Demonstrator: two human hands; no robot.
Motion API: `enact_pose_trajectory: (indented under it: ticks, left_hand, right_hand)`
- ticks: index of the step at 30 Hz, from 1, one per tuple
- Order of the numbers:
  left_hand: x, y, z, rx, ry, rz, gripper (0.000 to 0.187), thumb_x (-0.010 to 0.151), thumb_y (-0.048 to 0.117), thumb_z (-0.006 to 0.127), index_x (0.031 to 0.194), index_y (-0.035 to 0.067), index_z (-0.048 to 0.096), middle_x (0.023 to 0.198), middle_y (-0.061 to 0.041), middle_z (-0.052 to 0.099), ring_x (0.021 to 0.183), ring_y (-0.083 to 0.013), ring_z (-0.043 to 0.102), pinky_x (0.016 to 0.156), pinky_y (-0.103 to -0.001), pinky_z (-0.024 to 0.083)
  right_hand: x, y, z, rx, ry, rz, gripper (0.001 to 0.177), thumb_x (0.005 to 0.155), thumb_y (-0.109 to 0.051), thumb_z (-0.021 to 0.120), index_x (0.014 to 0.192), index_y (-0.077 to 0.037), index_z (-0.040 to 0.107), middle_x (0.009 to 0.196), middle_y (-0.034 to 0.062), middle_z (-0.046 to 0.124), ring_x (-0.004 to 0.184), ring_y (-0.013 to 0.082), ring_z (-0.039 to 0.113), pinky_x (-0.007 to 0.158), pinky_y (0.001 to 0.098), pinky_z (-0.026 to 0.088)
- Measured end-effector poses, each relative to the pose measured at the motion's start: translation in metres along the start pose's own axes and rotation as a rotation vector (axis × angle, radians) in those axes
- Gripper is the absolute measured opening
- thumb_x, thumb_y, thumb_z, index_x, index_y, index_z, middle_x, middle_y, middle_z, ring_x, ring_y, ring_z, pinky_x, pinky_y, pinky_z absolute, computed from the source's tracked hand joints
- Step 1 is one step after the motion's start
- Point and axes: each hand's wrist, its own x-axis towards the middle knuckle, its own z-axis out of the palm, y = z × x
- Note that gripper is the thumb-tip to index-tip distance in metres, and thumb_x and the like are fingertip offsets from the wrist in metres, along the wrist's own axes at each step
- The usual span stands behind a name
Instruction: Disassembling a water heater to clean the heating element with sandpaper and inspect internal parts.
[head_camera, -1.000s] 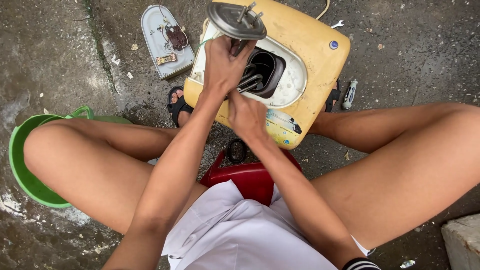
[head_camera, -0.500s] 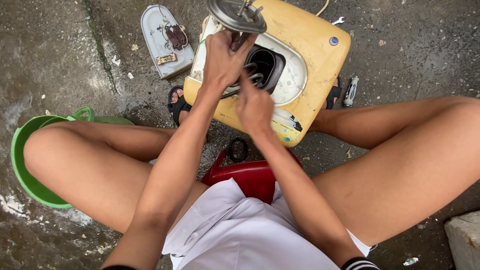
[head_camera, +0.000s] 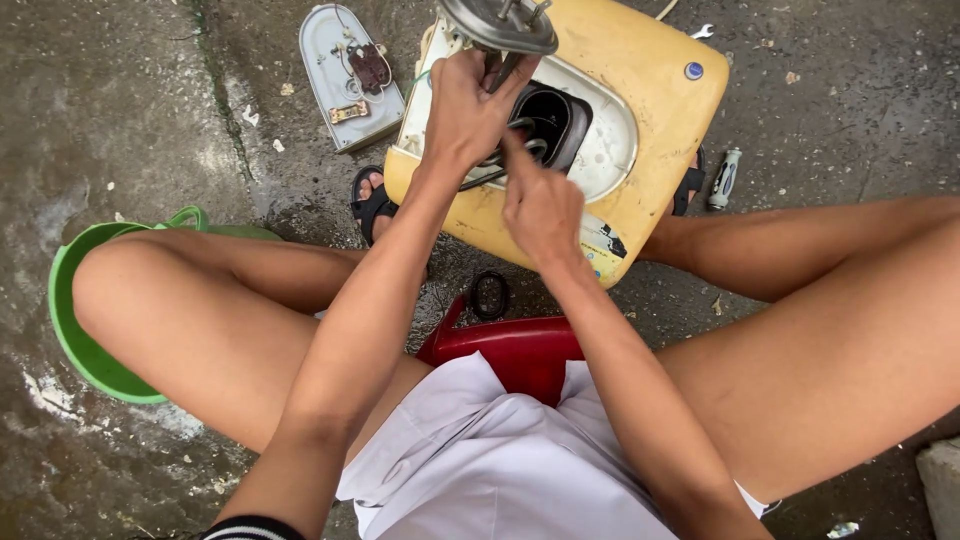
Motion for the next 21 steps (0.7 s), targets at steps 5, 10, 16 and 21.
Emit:
enact_pose_trajectory:
  ticks: [5,10,16,21]
  left_hand:
    - [-0.001,-0.009,0.002,-0.006,-0.005,0.008,0.054,0.093,0.050,0.071,0.064,0.019,0.038,0.055,0.004,0.038,0.052,-0.0101,0.029,0.050,-0.027,0.031]
    - [0.000,0.005,-0.009,-0.029,-0.018,-0.004,0.058,0.094,0.050,0.071,0.066,0.019,0.032,0.060,0.006,0.029,0.060,-0.0096,0.023,0.057,-0.029,0.023]
    - [0.003,0.005,-0.005,-0.057,-0.016,-0.005,0.064,0.095,0.047,0.075,0.065,0.017,0.027,0.061,0.005,0.025,0.063,-0.0099,0.023,0.058,-0.029,0.023]
    - [0.003,0.005,-0.002,-0.093,-0.026,-0.005,0.060,0.093,0.047,0.075,0.062,0.019,0.032,0.056,0.005,0.032,0.056,-0.0094,0.027,0.055,-0.029,0.029]
  right_hand:
    - [-0.004,-0.012,0.018,0.095,0.049,0.060,0.057,0.087,0.013,0.045,0.143,0.005,0.052,0.054,-0.0006,0.051,0.038,0.0120,0.049,0.032,0.0267,0.038]
    - [-0.010,-0.020,0.002,0.045,-0.019,0.032,0.042,0.098,-0.003,0.050,0.139,-0.010,0.061,0.054,0.0043,0.056,0.041,0.0211,0.044,0.039,0.0394,0.030]
    - [-0.026,-0.029,-0.018,0.011,-0.065,0.029,0.041,0.102,-0.010,0.053,0.143,-0.015,0.059,0.061,0.0034,0.061,0.046,0.0221,0.047,0.043,0.0403,0.033]
    - [-0.026,-0.024,-0.026,0.039,-0.080,0.175,0.040,0.104,-0.019,0.051,0.143,-0.020,0.060,0.059,0.0056,0.062,0.046,0.0262,0.053,0.048,0.0417,0.038]
